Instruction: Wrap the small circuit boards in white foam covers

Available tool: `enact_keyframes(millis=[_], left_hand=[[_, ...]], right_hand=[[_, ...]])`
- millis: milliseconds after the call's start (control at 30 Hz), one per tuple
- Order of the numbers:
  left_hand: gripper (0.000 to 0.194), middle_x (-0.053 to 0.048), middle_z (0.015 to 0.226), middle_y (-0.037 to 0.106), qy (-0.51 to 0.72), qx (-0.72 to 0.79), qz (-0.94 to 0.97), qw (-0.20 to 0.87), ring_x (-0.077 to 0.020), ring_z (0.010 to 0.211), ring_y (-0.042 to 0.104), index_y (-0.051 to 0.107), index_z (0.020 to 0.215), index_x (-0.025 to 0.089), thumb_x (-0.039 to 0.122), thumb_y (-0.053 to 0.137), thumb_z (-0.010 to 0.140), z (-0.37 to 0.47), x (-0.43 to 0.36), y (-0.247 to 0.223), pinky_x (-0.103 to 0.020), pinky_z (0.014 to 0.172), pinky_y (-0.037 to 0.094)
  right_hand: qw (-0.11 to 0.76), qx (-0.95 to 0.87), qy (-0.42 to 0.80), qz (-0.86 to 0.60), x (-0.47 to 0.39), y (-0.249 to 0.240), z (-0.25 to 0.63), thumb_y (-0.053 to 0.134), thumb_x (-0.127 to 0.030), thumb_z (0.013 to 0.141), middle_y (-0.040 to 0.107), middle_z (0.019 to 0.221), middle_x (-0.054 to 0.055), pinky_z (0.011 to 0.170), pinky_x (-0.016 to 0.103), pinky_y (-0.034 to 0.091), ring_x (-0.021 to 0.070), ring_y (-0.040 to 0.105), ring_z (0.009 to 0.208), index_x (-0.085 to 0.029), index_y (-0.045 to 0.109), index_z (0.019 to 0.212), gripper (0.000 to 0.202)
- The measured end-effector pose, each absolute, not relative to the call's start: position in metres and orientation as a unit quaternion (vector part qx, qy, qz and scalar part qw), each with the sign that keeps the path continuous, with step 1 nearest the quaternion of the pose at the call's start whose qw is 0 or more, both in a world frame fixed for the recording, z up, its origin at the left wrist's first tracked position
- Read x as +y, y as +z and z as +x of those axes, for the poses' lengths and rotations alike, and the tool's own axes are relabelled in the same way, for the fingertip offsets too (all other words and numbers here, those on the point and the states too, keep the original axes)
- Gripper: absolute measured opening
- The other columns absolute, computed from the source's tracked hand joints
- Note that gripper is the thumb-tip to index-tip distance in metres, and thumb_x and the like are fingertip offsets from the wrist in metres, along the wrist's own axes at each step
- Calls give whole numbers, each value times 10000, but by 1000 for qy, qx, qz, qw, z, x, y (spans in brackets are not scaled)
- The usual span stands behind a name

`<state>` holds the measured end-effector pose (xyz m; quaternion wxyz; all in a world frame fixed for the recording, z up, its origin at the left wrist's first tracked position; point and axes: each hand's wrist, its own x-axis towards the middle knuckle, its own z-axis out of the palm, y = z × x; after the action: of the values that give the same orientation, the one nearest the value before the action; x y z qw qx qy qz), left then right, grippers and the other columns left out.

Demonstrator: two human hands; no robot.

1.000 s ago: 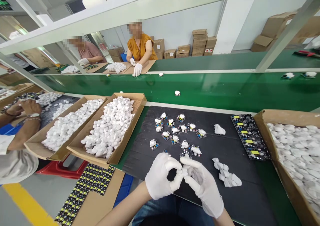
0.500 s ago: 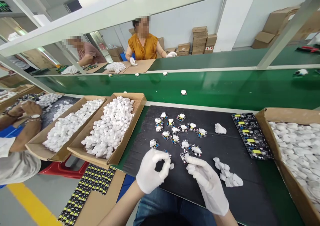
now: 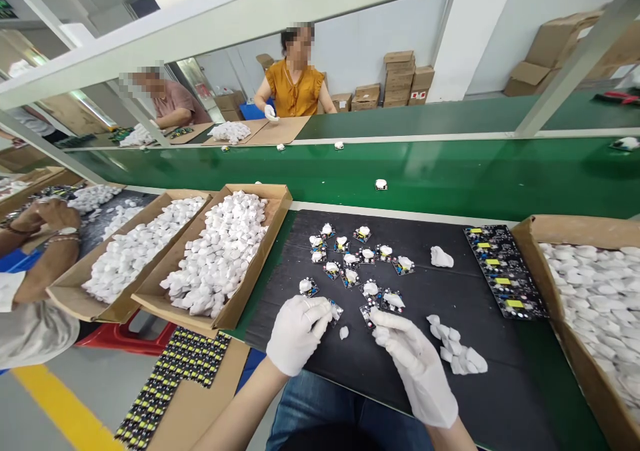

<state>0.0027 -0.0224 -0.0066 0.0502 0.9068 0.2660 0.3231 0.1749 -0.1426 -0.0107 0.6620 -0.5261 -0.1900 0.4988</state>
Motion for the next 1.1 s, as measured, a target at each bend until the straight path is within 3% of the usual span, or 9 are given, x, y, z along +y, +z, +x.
enact_keyframes(millis=[167,367,500,600,700,833,933,1100], left_hand=[[176,-38,911,728,312,277,904,92,-174,803,687,678,930,225,167,521,876,1,-28,-11,-317,707,550],[86,-22,878,713,348,331,851,214,-165,837,665,661,853,228,191,586,833,0,-28,-10,-323,770,551],[48,-40,920,696,335,393,825,227,-189,868,656,607,786,203,173,580,812,4,-29,-9,-319,686,543],[67,-50,935,684,335,390,826,231,-206,925,645,587,758,199,148,561,794,5,-33,-3,-366,776,534],[134,-59,977,667,369,338,846,183,-219,986,621,604,859,211,119,538,788,6,-39,6,-409,871,496],[286,-67,981,674,370,202,901,97,-208,926,627,565,1040,211,135,604,766,18,-52,15,-365,814,495],[203,-40,845,696,325,150,931,73,-185,762,630,568,986,205,202,612,788,33,-60,14,-333,695,475],[263,3,759,675,415,164,874,193,-146,704,594,532,996,210,107,615,769,43,-65,9,-298,679,464]], right_hand=[[660,-195,501,-525,-142,-12,174,795,-400,613,718,951,83,855,403,511,246,637,873,-221,729,908,351],[660,-190,507,-521,-143,-7,173,786,-375,633,711,924,67,866,376,494,226,625,866,-226,726,916,326],[658,-202,504,-522,-143,-7,173,785,-358,639,685,815,46,816,362,502,208,604,805,-225,723,920,317],[649,-226,494,-531,-143,-7,171,766,-333,671,642,729,21,733,334,510,178,578,714,-225,719,928,283],[645,-262,490,-524,-142,-9,169,746,-326,699,627,709,11,687,311,512,158,569,666,-230,717,929,251],[652,-291,489,-502,-142,-16,168,745,-310,708,666,803,30,743,319,523,174,610,747,-245,693,983,287],[656,-300,482,-498,-143,-21,169,752,-339,697,682,906,65,803,369,525,210,627,830,-239,673,1016,343],[646,-328,486,-488,-147,-17,170,745,-359,705,687,1011,95,838,398,520,230,636,873,-239,663,1025,352]])
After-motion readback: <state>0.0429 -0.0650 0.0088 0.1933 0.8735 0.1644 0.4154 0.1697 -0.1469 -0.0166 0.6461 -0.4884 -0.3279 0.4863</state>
